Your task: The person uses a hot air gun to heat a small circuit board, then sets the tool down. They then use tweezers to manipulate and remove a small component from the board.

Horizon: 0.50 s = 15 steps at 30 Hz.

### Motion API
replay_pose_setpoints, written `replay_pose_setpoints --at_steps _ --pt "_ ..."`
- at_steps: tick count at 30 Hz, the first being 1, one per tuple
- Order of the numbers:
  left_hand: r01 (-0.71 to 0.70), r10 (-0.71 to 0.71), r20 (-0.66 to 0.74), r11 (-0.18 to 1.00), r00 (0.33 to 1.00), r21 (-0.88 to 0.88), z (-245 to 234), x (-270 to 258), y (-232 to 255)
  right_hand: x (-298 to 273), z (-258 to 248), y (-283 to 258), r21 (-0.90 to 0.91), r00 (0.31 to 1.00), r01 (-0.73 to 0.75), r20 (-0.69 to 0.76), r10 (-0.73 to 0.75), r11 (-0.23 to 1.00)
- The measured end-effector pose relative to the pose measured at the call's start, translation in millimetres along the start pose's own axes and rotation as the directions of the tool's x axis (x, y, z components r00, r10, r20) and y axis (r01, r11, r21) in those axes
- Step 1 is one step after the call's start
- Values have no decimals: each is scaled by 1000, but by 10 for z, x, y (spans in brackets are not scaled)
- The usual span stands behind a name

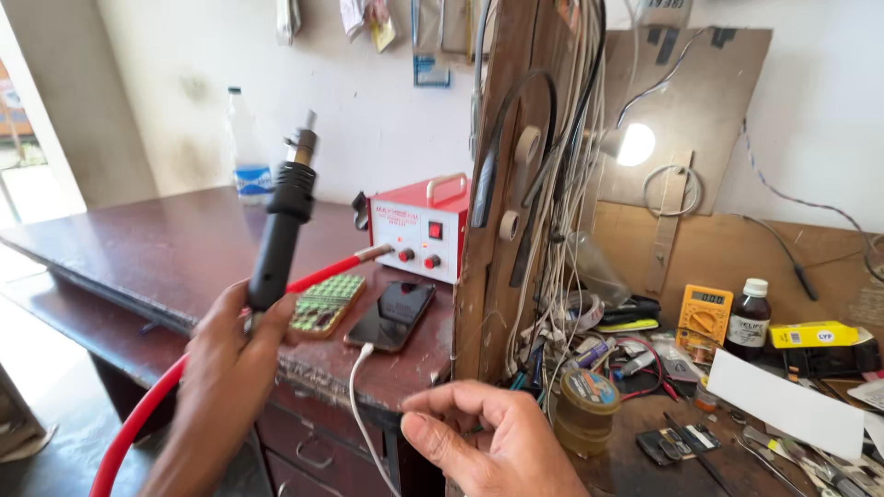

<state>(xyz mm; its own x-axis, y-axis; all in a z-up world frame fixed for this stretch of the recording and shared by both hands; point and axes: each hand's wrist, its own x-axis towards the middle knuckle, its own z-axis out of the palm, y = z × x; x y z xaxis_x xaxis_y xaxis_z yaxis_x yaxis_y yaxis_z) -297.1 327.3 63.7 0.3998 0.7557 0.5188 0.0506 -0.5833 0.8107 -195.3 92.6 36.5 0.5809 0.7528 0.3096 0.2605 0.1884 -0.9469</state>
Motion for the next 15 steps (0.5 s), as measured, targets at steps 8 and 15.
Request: replay_pose_setpoints --at_steps 8,15 --pt "-34 57 -53 930 997 365 959 1357 -118 119 -310 348 -215 993 -58 -111 35 975" --pt "-61 97 -63 904 993 422 1575 2230 -378 117 -917 752 -273 975 203 146 -168 940"
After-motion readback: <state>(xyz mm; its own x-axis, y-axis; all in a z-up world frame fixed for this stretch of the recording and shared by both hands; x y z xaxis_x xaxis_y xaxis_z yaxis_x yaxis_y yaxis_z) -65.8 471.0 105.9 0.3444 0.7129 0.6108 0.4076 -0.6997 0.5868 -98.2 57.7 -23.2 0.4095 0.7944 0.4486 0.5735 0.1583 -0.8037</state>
